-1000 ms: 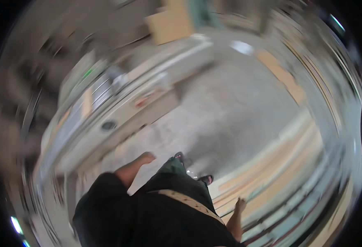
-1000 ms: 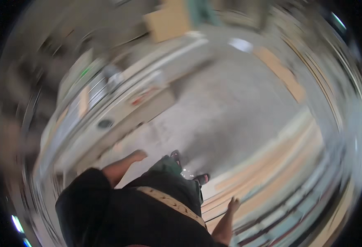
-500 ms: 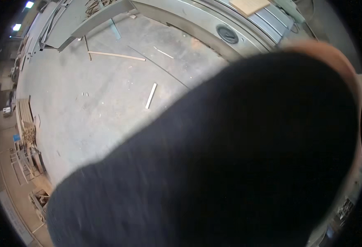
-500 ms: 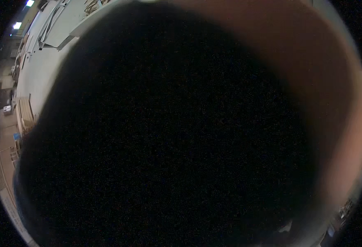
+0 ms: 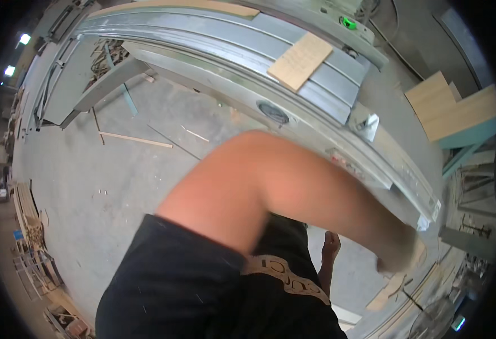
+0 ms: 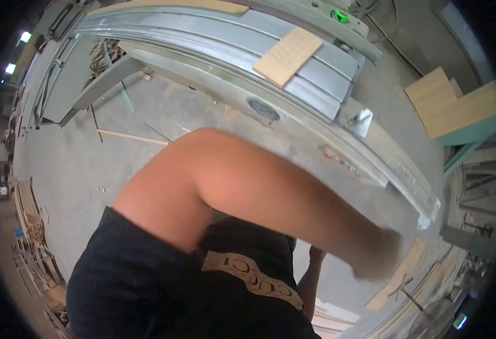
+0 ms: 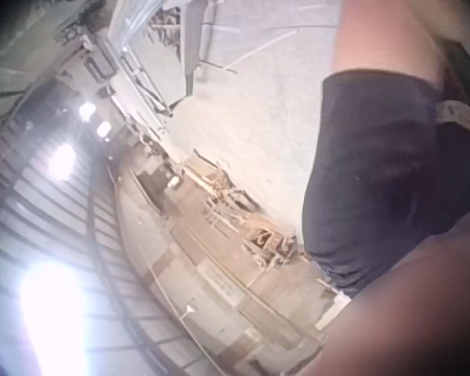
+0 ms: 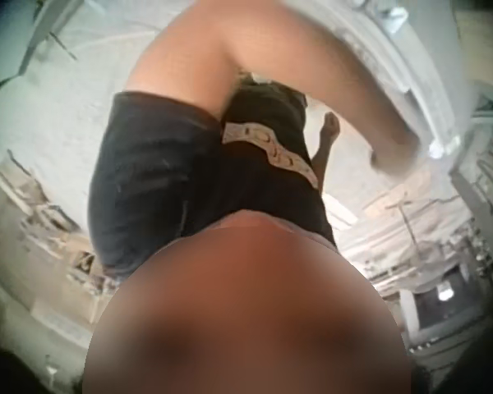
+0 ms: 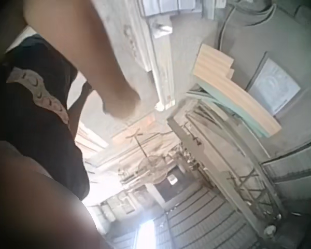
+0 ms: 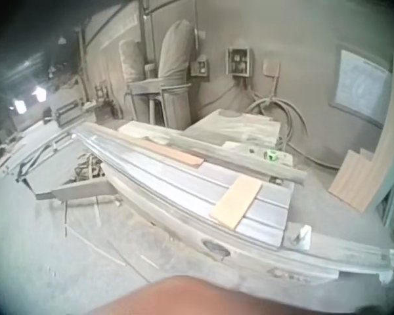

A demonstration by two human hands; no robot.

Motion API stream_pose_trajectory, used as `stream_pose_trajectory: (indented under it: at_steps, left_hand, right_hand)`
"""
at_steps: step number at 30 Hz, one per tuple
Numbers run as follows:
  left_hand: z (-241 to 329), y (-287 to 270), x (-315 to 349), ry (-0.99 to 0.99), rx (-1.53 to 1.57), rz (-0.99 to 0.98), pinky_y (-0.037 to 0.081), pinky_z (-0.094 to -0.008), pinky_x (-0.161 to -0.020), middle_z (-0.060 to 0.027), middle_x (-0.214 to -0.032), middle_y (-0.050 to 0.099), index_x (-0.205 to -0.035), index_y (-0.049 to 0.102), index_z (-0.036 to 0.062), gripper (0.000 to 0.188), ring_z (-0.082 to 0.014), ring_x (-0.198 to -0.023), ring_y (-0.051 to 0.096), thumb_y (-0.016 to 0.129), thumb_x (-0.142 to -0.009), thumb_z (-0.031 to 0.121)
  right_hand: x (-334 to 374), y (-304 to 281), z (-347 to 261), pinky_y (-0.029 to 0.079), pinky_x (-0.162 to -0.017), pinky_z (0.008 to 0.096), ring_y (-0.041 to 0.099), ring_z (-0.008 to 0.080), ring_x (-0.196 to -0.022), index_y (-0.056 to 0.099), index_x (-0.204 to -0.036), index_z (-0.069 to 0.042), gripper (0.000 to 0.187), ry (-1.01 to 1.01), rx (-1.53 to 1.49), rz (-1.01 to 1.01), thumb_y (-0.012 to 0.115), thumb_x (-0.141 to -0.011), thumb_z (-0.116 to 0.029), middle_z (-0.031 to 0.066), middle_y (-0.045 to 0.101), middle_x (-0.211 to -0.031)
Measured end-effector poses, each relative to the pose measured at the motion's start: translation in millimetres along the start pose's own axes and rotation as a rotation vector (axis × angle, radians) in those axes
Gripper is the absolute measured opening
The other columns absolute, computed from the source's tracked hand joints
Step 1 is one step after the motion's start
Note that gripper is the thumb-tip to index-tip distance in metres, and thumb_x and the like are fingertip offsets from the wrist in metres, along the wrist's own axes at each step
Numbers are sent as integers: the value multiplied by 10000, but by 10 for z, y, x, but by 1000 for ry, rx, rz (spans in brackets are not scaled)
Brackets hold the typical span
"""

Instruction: Measuring a wood plank with a tape measure and aligning it on a sliding table saw.

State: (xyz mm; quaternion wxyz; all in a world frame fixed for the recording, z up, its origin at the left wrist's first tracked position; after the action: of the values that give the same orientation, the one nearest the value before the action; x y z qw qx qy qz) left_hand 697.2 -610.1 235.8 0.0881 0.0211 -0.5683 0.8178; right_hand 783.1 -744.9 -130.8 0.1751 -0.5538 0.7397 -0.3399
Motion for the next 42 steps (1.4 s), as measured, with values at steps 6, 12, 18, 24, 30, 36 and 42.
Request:
stream_pose_trajectory:
  at_steps: [6,12,18,24,30,36,42]
  left_hand:
    - [-1790,651,2592,-700,378,531,528,-492,-901,-187,-1074,715,-1067,735,34,413,-406,-1023,670,676,-942,423]
    - [-1580,2331,5649,-1676,681,968,529,-393,-988,-190,-1233,710,-1277,670,-11,535,-283,-1158,678,745,-949,406]
    - [-1645,2325,7506,-1937,203,1149,479,-413,-1052,-225,-1310,642,-1328,640,20,613,-370,-1245,602,773,-910,448]
    - [-3685,1249,8879,-1701,-221,941,481,-446,-1047,-180,-1310,641,-1301,640,34,592,-393,-1246,582,761,-903,455]
    - [-6189,865,9961,-1481,-315,582,448,-469,-1097,-170,-1442,543,-1449,540,121,716,-373,-1323,526,715,-905,553]
    - [-7744,837,10201,-1194,-398,403,332,-513,-1202,-209,-1543,446,-1569,387,129,1073,-412,-1442,415,706,-766,764]
    - [-8095,811,10239,-1011,-147,282,388,-507,-1160,-220,-1480,480,-1524,410,42,1125,-432,-1355,478,803,-683,678]
  right_hand:
    - [-1628,143,-499,528,-877,370,664,265,-1007,669,-1201,35,312,-68,-232,-5,647,-999,-202,162,701,-1129]
    - [-3123,132,-2209,533,-884,370,669,277,-1045,676,-1204,31,309,-138,-291,98,626,-1009,-204,166,680,-1193]
    - [-3487,635,-3457,431,-1081,480,562,393,-1239,622,-1294,21,363,-444,-88,90,645,-1001,-193,219,605,-1313]
    - [-3754,1315,-3653,310,-1183,531,411,420,-1418,476,-1464,19,565,-237,99,244,587,-1042,-341,233,472,-1499]
    - [-3867,1581,-3373,374,-1122,539,486,419,-1347,511,-1476,-86,505,-74,619,420,588,-1032,-313,211,532,-1458]
    - [-3717,1525,-3091,325,-1160,567,440,393,-1416,552,-1427,-136,445,254,815,625,424,-1095,-405,109,523,-1514]
    - [-3760,1548,-3232,309,-1171,573,412,438,-1425,505,-1485,-82,489,411,675,662,349,-1113,-359,198,489,-1532]
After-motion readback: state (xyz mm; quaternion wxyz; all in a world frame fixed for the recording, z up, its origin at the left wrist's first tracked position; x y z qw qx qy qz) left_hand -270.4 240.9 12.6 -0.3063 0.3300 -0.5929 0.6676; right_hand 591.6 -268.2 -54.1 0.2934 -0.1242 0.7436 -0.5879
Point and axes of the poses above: each hand's wrist, its own x-axis away from the middle knuckle, its own y-axis out of the palm, z = x × y, the point moved 10 cm from there along -x, towards the middle knuckle
